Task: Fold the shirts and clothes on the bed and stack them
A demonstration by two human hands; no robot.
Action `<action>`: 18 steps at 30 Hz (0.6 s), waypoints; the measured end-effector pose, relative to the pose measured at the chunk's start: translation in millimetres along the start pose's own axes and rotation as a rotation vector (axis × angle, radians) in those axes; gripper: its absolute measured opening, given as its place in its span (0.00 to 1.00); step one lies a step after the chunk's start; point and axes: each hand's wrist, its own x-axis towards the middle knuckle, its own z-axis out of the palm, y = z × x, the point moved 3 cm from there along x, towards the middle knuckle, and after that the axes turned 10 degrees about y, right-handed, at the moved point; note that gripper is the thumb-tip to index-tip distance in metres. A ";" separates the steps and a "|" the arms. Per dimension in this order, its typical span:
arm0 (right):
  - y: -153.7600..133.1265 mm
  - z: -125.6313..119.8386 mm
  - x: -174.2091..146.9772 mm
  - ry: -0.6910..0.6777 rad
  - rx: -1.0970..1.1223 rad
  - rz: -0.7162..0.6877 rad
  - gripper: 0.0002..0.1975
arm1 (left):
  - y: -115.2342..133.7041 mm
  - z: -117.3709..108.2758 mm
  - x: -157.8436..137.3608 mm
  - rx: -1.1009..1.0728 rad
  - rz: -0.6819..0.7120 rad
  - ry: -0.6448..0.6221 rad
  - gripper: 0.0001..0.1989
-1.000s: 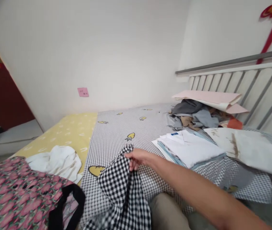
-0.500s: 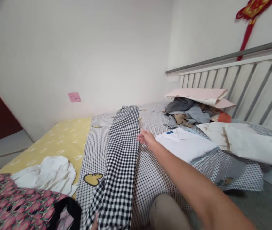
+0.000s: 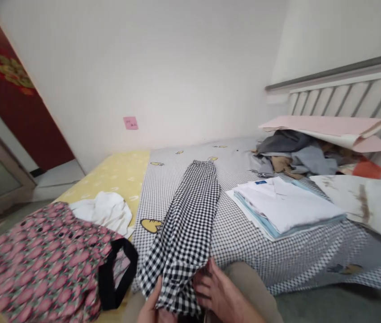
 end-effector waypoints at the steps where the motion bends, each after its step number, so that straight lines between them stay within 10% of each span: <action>1: 6.8 9.8 0.2 -0.035 -0.003 -0.013 0.30 | -2.3 0.5 -0.4 -0.083 0.003 0.060 0.27; 7: 22.3 43.6 -9.8 0.065 -0.065 0.117 0.30 | -1.1 -14.4 -26.1 -0.176 0.176 0.362 0.29; 18: 64.3 -1.9 -24.2 0.217 -0.050 0.084 0.22 | 16.9 -19.5 -24.1 -0.088 0.351 0.284 0.19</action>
